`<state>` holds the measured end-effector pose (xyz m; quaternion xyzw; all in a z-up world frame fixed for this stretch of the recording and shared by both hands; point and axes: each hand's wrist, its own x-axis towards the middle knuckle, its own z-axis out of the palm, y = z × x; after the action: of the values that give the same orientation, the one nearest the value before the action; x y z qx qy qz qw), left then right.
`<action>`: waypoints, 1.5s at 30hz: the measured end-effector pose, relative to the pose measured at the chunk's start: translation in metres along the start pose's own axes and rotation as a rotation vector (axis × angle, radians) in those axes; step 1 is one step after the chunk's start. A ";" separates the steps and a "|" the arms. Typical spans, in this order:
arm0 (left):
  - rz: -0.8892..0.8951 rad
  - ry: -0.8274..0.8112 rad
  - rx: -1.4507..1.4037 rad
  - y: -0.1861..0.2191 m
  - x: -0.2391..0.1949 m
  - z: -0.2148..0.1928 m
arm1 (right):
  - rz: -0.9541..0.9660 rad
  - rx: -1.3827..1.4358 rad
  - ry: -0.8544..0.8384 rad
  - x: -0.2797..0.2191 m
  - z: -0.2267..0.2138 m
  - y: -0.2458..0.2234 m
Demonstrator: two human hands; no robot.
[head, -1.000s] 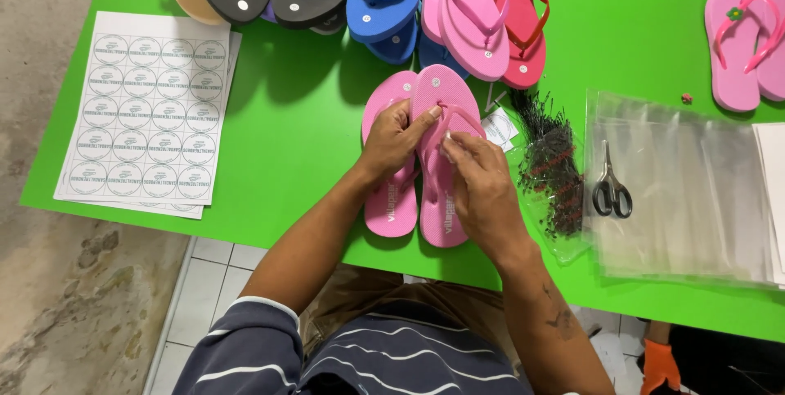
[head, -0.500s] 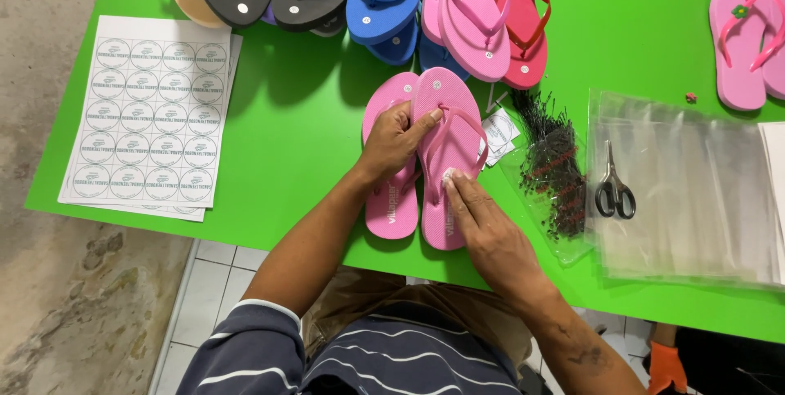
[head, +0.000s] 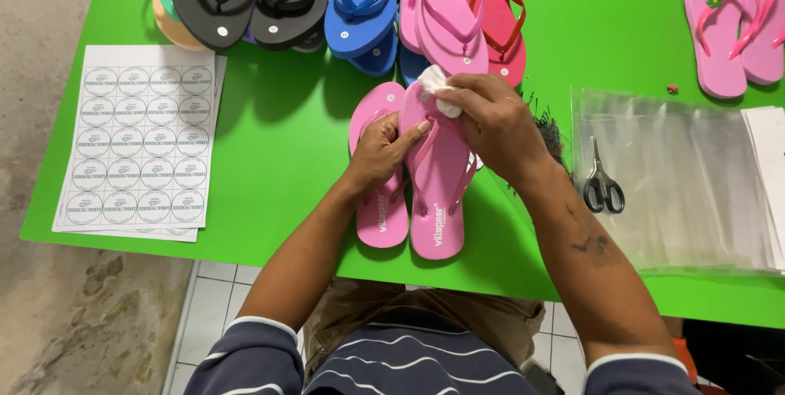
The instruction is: The person cleans a pair of red flip-flops with a white cloth, wiping the straps and soles. They then clean a pair of pink flip-flops in the same manner. Finally, they use scissors to trim excess material from the straps of the pink flip-flops.
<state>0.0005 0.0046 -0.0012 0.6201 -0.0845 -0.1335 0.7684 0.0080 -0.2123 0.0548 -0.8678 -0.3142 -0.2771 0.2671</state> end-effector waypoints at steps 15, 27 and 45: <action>0.010 0.074 -0.056 0.010 0.001 0.004 | 0.047 -0.044 0.057 -0.058 -0.025 -0.035; 0.074 0.046 0.042 -0.004 0.001 -0.003 | -0.011 -0.138 -0.009 -0.094 -0.009 -0.110; 0.054 0.072 0.304 0.016 -0.004 0.011 | 0.177 0.068 -0.206 -0.137 -0.027 -0.146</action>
<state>-0.0054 -0.0010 0.0166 0.7311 -0.0926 -0.0763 0.6717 -0.1907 -0.1874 0.0275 -0.9065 -0.2713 -0.1509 0.2862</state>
